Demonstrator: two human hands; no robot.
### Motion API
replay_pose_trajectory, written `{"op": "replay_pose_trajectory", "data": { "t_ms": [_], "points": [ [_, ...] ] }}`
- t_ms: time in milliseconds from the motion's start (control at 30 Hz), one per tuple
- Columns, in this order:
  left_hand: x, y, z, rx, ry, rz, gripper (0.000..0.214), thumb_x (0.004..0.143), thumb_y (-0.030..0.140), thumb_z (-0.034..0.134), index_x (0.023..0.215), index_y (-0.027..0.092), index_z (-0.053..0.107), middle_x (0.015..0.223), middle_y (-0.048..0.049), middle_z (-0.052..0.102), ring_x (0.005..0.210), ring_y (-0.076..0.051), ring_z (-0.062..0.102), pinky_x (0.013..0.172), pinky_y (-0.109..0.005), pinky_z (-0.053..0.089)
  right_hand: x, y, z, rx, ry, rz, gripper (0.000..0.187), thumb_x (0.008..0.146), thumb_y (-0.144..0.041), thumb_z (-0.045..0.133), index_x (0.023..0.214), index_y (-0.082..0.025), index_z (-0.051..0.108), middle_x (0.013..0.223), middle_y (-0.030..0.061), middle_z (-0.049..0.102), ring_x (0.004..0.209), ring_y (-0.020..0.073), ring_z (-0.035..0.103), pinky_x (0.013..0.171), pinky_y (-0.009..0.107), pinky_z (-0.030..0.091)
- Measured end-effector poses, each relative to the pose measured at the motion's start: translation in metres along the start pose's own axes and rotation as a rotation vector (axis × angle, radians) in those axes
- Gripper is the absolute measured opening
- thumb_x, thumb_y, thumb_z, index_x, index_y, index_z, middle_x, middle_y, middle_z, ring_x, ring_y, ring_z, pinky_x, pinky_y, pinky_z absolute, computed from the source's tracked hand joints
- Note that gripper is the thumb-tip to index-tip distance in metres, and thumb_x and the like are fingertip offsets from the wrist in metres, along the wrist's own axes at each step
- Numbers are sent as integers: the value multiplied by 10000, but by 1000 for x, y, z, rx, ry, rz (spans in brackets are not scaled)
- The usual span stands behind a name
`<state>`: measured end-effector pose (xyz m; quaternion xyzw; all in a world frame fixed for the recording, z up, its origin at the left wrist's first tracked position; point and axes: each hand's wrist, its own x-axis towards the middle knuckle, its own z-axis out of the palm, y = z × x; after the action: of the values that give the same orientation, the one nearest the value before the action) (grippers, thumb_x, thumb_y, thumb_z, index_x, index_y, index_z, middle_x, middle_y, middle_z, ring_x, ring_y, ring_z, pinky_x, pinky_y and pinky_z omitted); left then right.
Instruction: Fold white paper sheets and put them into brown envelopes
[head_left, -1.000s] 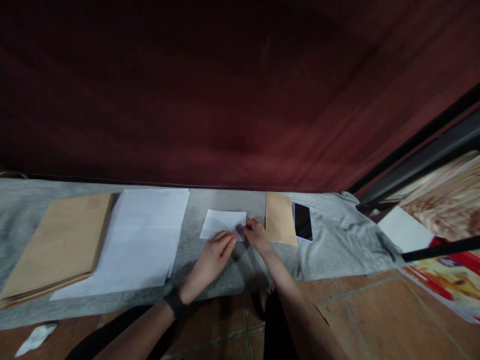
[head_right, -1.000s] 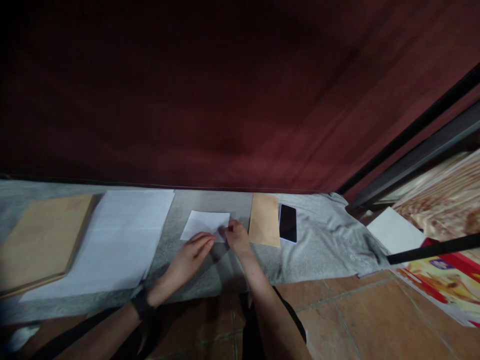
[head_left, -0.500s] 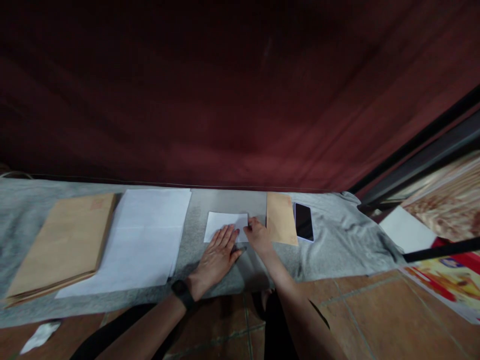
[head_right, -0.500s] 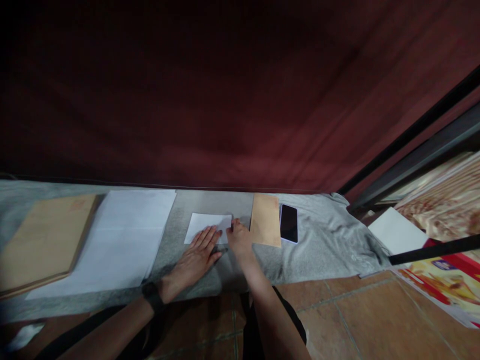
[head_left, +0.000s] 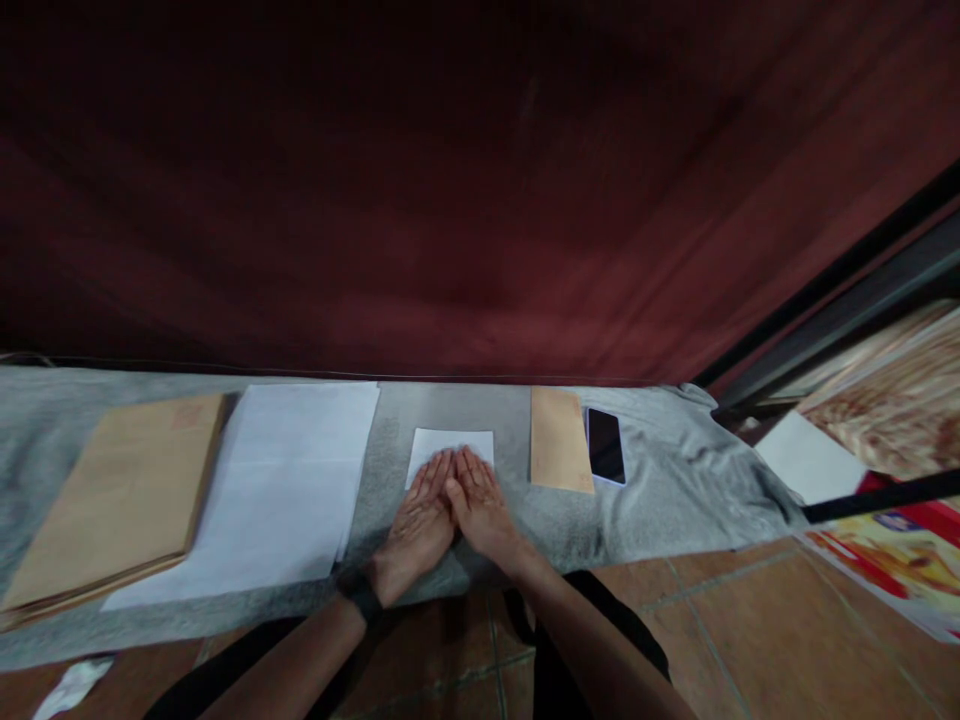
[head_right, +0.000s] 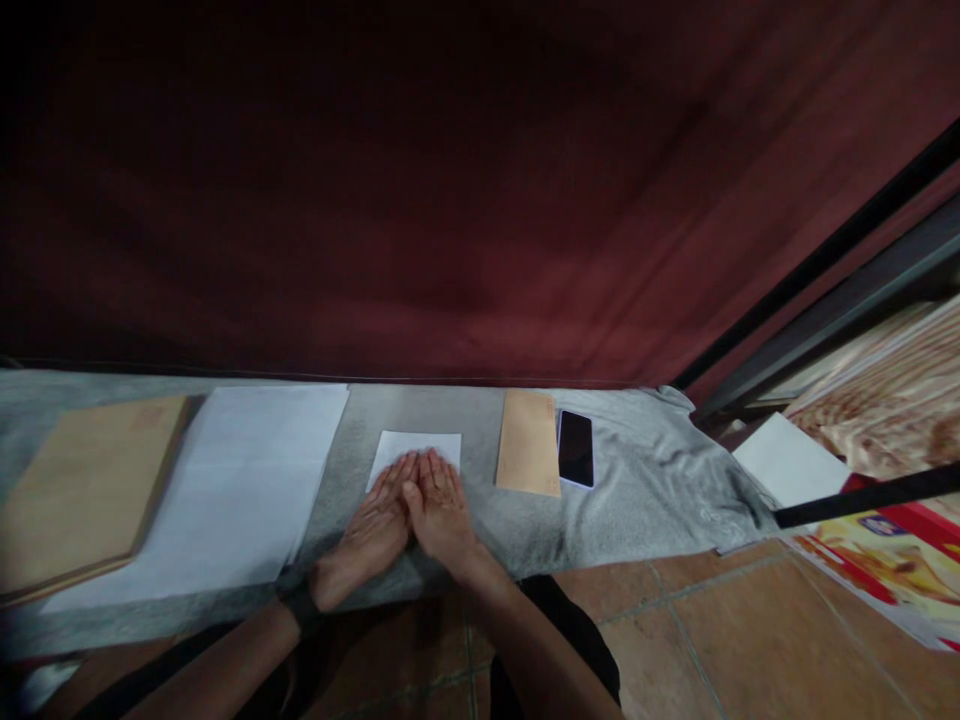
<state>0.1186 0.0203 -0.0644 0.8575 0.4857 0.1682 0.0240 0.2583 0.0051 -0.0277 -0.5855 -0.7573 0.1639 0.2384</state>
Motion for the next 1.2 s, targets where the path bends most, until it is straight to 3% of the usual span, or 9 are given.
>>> {"op": "replay_pose_trajectory", "data": {
  "t_ms": [233,467,700,867,1033,1200],
  "points": [
    [1,-18,-24,51,32,-135,616,997,318,290,1532,19,362,1610,-210,344,1528,-280,269,1244,-481,262,-9,19,-7,-186,81,-11,598,1069,-441,349,1577,-126,334,1628,127,325,1513,266,317,1244,476,244],
    [-1,-20,-38,61,-5,-210,664,1004,418,295,1518,8,387,1596,-215,359,1519,-301,293,1242,-504,240,-10,23,-11,-231,103,53,601,1055,-415,406,1557,-86,369,1601,165,368,1506,285,330,1234,471,256],
    [25,-7,-56,69,120,-153,595,1000,371,316,1447,27,506,1503,-216,515,1502,-307,338,1258,-513,198,13,11,-32,-135,87,135,571,1084,-415,263,1462,-72,519,1518,190,498,1473,287,391,1239,516,214],
    [45,0,-35,10,48,-6,581,973,221,298,1519,56,407,1588,-172,416,1520,-249,302,1248,-460,255,33,-5,-32,-22,83,80,553,1090,-387,204,1517,-142,456,1584,118,426,1512,237,321,1250,491,219],
    [49,-4,-5,22,-7,-1,656,924,185,378,1565,65,316,1603,-189,383,1523,-259,293,1241,-457,273,41,-6,-15,-17,26,57,547,1088,-386,224,1553,-152,392,1599,93,405,1508,199,328,1248,427,250],
    [51,-5,-4,68,-15,-42,643,942,152,304,1581,89,289,1628,-165,346,1541,-249,238,1254,-471,236,42,5,-8,-66,53,90,564,1086,-412,238,1543,-130,409,1593,117,413,1509,209,326,1254,419,222]
  ]
}}
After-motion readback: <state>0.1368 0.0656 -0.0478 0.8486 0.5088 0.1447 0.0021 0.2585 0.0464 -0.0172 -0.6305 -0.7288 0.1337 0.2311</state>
